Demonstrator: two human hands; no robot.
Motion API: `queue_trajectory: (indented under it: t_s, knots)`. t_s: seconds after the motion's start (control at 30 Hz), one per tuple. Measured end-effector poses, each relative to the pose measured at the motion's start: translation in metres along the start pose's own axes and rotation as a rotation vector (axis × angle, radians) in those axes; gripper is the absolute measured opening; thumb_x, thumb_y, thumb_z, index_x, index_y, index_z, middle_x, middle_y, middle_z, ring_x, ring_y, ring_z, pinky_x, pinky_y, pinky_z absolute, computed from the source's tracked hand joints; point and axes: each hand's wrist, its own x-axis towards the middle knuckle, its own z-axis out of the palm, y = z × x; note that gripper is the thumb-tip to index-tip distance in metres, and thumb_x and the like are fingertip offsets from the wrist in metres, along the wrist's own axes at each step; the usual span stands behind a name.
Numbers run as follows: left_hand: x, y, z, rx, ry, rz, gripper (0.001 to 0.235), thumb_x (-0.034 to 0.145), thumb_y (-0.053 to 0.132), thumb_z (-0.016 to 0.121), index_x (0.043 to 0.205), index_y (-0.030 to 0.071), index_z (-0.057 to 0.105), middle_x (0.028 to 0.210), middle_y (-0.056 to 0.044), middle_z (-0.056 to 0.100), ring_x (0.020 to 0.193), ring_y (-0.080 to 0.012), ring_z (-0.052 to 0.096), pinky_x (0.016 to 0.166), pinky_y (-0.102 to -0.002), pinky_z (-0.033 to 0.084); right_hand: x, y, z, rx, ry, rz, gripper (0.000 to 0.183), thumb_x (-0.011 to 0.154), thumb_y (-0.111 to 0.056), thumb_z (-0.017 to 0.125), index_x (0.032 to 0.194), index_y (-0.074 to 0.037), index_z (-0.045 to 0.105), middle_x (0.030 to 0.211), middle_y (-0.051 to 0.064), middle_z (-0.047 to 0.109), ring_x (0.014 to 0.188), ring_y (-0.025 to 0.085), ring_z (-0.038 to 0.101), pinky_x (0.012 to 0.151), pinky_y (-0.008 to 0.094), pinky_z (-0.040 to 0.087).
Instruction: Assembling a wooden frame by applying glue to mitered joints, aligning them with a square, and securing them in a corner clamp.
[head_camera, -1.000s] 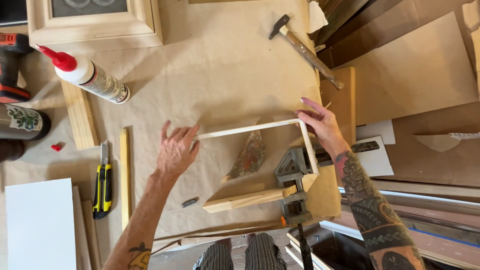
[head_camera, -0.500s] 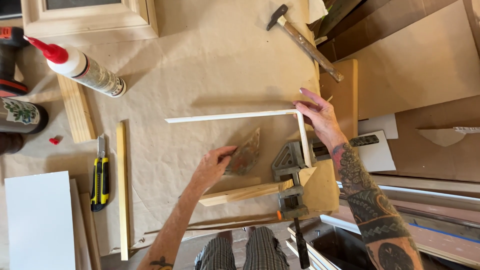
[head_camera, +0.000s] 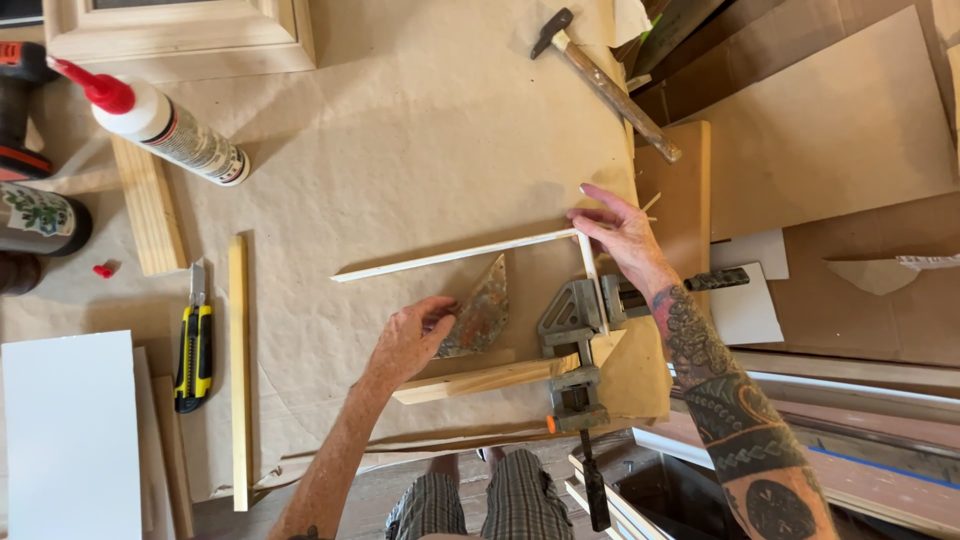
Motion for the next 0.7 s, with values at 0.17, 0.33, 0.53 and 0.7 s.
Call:
queue_trajectory:
  t_s: [0.17, 0.33, 0.53, 0.7]
  knots:
    - [-0.014, 0.005, -0.02, -0.035, 0.117, 0.027, 0.035, 0.093, 0.025, 0.07, 0.126, 0.013, 0.074, 0.111, -0.015, 0.079, 0.102, -0.0298, 0.077, 0.092, -0.041, 0.06, 0.0, 0.011, -0.014, -0.066, -0.03, -0.05, 0.063, 0.086, -0.002, 0.082, 0.143, -0.009, 0.058, 0.114, 0.023, 0.071, 0.098, 0.026, 0.074, 0.086, 0.039, 0.065]
    - [-0.037, -0.014, -0.083, 0.071, 0.558, 0.045, 0.029, 0.084, 0.022, 0.08, 0.112, 0.018, 0.078, 0.095, -0.005, 0.079, 0.09, -0.0228, 0.078, 0.085, -0.036, 0.062, 0.014, 0.022, -0.023, -0.297, -0.011, -0.181, 0.068, 0.09, 0.001, 0.079, 0.151, 0.0, 0.05, 0.12, 0.03, 0.065, 0.106, 0.034, 0.067, 0.094, 0.045, 0.058]
    - [-0.113, -0.083, -0.142, 0.398, 0.935, -0.148, 0.021, 0.086, 0.024, 0.074, 0.106, 0.019, 0.073, 0.094, 0.001, 0.073, 0.085, -0.0205, 0.072, 0.074, -0.042, 0.054, -0.051, -0.065, 0.041, -0.6, 0.19, -0.209, 0.042, 0.099, -0.016, 0.072, 0.139, -0.009, 0.062, 0.108, 0.008, 0.072, 0.102, 0.009, 0.065, 0.1, 0.023, 0.047]
    - [-0.149, -0.109, -0.13, 0.527, 0.841, -0.315, 0.04, 0.086, 0.037, 0.077, 0.117, 0.012, 0.071, 0.105, -0.007, 0.073, 0.087, -0.0307, 0.072, 0.07, -0.05, 0.06, -0.096, -0.12, 0.149, -0.551, -0.058, -0.121, 0.046, 0.1, -0.012, 0.065, 0.145, -0.007, 0.057, 0.113, 0.011, 0.072, 0.099, 0.019, 0.069, 0.097, 0.029, 0.051]
